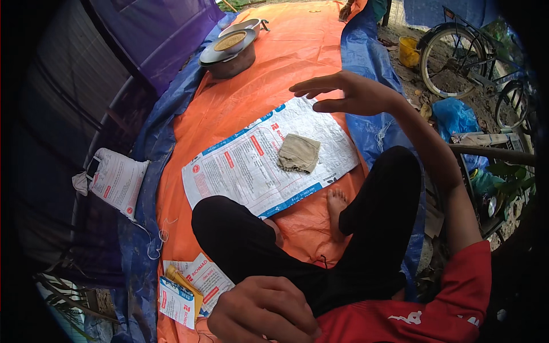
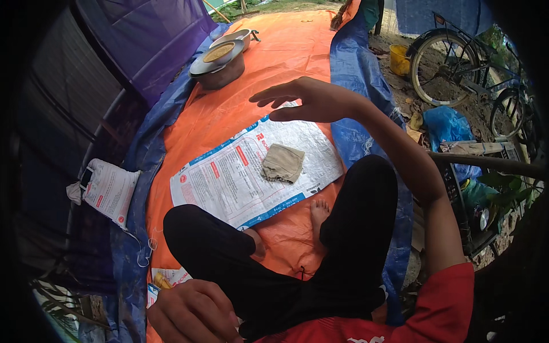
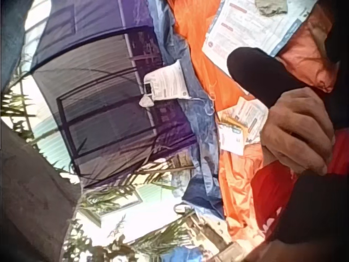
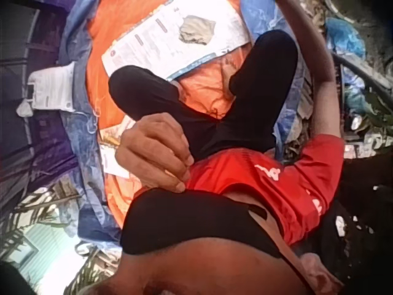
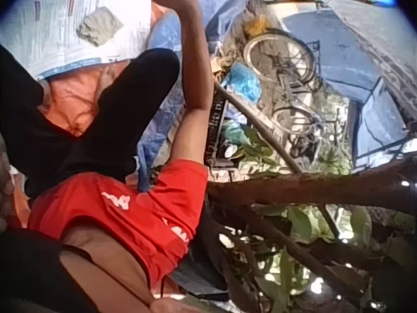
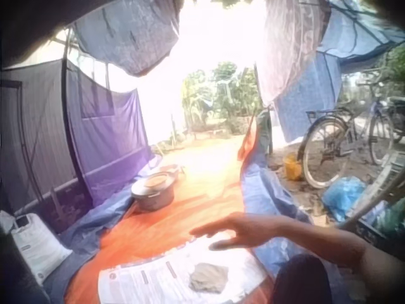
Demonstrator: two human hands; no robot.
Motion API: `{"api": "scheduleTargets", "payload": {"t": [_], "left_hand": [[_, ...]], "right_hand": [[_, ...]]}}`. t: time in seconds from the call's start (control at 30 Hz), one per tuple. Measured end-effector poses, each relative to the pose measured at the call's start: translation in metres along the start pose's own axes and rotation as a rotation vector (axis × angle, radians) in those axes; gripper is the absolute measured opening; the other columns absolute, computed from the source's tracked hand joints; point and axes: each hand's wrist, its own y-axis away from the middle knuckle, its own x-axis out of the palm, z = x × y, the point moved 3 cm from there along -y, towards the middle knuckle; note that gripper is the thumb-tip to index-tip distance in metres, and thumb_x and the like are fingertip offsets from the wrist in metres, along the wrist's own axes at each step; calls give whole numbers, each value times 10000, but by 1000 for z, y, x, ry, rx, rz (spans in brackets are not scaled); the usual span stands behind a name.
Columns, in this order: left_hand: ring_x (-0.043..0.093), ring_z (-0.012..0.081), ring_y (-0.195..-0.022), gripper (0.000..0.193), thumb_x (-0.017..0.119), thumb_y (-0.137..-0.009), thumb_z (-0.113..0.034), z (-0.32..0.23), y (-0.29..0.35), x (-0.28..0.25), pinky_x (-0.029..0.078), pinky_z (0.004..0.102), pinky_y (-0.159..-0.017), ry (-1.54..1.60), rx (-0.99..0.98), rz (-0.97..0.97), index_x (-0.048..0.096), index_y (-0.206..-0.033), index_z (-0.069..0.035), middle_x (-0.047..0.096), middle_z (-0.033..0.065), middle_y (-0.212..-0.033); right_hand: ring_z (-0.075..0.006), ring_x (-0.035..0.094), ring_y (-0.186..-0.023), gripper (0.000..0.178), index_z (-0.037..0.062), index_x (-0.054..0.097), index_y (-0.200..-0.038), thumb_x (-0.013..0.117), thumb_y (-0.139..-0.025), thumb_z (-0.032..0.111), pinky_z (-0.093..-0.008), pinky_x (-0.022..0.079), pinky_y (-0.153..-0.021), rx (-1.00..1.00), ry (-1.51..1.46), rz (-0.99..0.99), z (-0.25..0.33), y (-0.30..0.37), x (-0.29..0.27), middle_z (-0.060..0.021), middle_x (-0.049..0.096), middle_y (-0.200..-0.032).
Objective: Cleaning and wiping a large plastic bag on an outdoor tarp.
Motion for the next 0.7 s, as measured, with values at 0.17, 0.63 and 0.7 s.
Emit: {"api": "scheduleTargets", "payload": {"t": [0.17,0.63,0.7], "left_hand": [[683,207,-710,74,785,-838,-72,30,-30,25,495,310,-659,67,49,56,752,-812,-11,713,93,-812],[683,307,-966,377,724,-893,-27,16,-120,-7,545,348,-783,-683,-105,555,681,-1254,-129,673,161,-1212],[689,346,-965,379,707,-919,-44,20,-119,-23,557,374,-771,-714,-7,693,676,-1277,-165,675,152,-1240]], "right_hand": [[-340,649,-1174,494,62,563,-1416,664,-960,224,-446,497,-1021,-219,-12,132,64,-4,-1,-175,650,-1333],[-412,665,-997,602,3,525,-1432,541,-830,-3,-477,515,-907,-214,20,369,46,-7,86,-267,680,-1154],[-387,675,-999,594,38,539,-1434,546,-840,5,-473,514,-909,-144,68,289,44,-5,72,-237,687,-1169]]}}
